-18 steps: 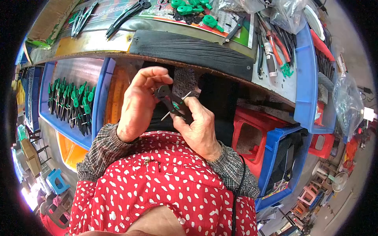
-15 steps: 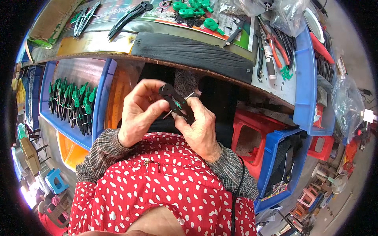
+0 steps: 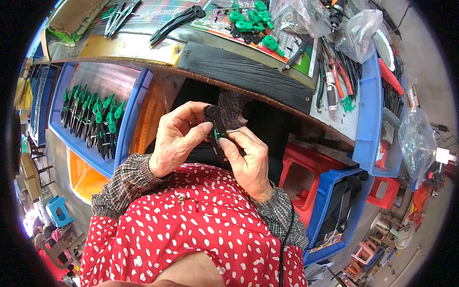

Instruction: The person assembles green plastic pins into a black plastic frame by hand.

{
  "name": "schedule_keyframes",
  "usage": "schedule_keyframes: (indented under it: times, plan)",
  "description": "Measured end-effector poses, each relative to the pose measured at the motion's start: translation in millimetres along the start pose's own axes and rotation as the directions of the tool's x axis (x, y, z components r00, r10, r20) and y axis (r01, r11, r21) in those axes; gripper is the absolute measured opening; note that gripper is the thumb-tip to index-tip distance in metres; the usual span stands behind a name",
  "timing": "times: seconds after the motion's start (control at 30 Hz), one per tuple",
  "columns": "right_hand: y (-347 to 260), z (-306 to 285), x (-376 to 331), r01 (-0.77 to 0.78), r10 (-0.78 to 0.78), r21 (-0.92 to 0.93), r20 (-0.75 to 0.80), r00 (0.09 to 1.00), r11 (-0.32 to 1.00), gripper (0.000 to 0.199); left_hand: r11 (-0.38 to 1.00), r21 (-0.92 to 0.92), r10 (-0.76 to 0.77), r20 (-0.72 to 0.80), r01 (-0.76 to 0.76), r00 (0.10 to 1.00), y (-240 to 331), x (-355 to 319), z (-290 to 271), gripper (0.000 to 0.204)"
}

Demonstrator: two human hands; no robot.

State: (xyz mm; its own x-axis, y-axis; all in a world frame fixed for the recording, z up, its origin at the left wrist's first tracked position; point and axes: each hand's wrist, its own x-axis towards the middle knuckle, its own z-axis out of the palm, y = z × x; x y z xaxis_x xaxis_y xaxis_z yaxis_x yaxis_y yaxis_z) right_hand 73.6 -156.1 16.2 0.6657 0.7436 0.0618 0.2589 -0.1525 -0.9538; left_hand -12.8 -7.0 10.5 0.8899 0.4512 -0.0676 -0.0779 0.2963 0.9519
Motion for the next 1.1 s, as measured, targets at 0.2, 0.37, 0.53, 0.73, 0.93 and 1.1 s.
schedule_keyframes:
  times: [0.2, 0.37, 0.53, 0.73, 0.93, 1.1]
  plan:
    - [5.0, 1.9, -0.9, 0.032, -0.032, 0.004, 0.001, 1.000, 0.999, 0.012, 1.000, -0.024, -0.017, 0.030, 0.018, 0.999, 0.2, -0.2, -5.4, 0.022]
    - [3.5, 5.7, -2.1, -0.008, 0.006, 0.128, 0.016, 1.000, 0.992, 0.012, 0.998, -0.030, -0.049, 0.064, 0.051, 0.997, 0.9, 1.4, -9.2, 0.024]
    - [-2.8, 9.5, -2.1, -0.153, 0.154, 0.284, 0.018, 0.988, 0.946, 0.014, 0.993, -0.082, -0.079, 0.100, 0.088, 0.992, 0.6, 6.1, -14.2, 0.025]
    - [-2.5, 11.8, -1.4, -0.225, 0.224, 0.340, 0.042, 0.974, 0.913, 0.014, 0.978, -0.150, -0.127, 0.109, 0.142, 0.986, 0.4, 8.1, -17.0, 0.024]
    - [2.8, 11.8, -1.0, -0.130, 0.119, 0.276, 0.055, 0.991, 0.952, 0.020, 0.980, -0.141, -0.127, 0.111, 0.143, 0.986, -3.8, 10.1, -18.5, 0.022]
    - [0.9, 14.4, -0.3, -0.157, 0.145, 0.292, 0.064, 0.987, 0.943, 0.020, 0.984, -0.117, -0.124, 0.098, 0.135, 0.987, -4.1, 10.8, -19.9, 0.022]
